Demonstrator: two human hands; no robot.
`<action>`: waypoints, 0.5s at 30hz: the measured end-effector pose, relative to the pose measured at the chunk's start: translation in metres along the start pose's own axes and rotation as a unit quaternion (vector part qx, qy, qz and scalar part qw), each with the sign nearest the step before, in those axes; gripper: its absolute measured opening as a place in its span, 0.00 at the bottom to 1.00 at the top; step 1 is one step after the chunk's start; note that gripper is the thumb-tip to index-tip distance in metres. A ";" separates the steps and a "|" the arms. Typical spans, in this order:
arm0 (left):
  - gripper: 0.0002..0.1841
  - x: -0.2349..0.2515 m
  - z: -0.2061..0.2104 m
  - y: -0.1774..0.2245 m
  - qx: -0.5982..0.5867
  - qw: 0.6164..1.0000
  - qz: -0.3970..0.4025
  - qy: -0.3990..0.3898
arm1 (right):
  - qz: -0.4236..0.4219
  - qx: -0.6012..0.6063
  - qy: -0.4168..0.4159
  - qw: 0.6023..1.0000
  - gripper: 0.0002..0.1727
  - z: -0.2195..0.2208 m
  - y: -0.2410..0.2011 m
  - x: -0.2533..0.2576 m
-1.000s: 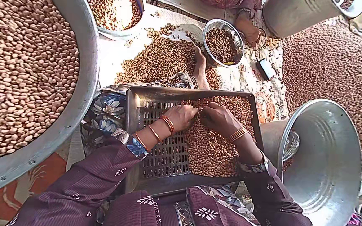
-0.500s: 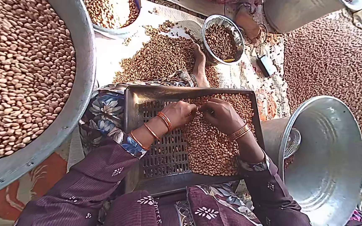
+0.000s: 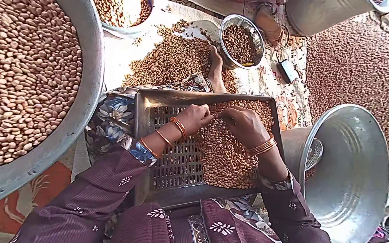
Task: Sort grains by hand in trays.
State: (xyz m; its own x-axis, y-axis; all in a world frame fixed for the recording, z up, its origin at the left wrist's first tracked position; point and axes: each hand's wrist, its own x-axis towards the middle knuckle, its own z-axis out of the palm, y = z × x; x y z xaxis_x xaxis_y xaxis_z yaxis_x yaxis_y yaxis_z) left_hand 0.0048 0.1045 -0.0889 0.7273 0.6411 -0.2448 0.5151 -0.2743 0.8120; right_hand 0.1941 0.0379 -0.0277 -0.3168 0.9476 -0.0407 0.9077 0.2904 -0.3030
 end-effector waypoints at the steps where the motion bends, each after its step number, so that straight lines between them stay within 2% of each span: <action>1: 0.17 -0.001 -0.002 0.002 -0.064 0.998 -0.007 0.019 | -0.010 -0.004 0.016 1.000 0.08 -0.001 -0.006 0.000; 3: 0.17 -0.002 -0.001 0.006 -0.229 0.972 -0.048 0.038 | -0.032 -0.003 0.052 0.998 0.08 -0.003 -0.021 0.000; 4: 0.19 -0.003 0.000 0.011 -0.332 0.939 -0.084 0.035 | -0.044 0.004 0.065 0.997 0.08 -0.004 -0.028 0.001; 6: 0.18 -0.005 0.000 0.019 -0.517 0.836 -0.184 0.008 | -0.062 0.026 0.075 0.995 0.08 -0.006 -0.038 0.002; 7: 0.16 -0.005 0.000 0.020 -0.573 0.789 -0.224 -0.007 | -0.066 0.035 0.081 0.994 0.07 -0.008 -0.040 0.002; 9: 0.14 -0.006 -0.003 0.024 -0.613 0.742 -0.269 -0.033 | -0.060 0.037 0.090 0.993 0.08 -0.014 -0.036 0.002; 10: 0.13 -0.006 -0.008 0.027 -0.620 0.736 -0.269 -0.039 | -0.051 0.030 0.090 0.994 0.09 -0.017 -0.033 0.002; 12: 0.12 -0.002 -0.032 0.039 -0.608 0.763 -0.219 -0.009 | -0.034 0.021 0.085 0.996 0.09 -0.024 -0.027 0.000; 13: 0.11 0.002 -0.050 0.045 -0.574 0.799 -0.177 0.026 | -0.027 0.023 0.082 0.996 0.09 -0.028 -0.026 -0.001; 14: 0.11 0.007 -0.068 0.050 -0.499 0.854 -0.131 0.074 | -0.018 0.026 0.076 0.997 0.09 -0.032 -0.026 -0.002; 15: 0.11 0.011 -0.086 0.052 -0.373 0.915 -0.090 0.126 | -0.005 0.029 0.070 0.997 0.09 -0.036 -0.026 -0.002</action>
State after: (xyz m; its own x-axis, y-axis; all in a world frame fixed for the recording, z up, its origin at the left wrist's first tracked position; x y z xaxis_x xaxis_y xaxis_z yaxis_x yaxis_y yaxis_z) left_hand 0.0002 0.1594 -0.0039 0.4844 0.7990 -0.3565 0.0941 0.3575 0.9292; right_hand 0.1806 0.0334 0.0147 -0.2809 0.9551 0.0939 0.8859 0.2957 -0.3575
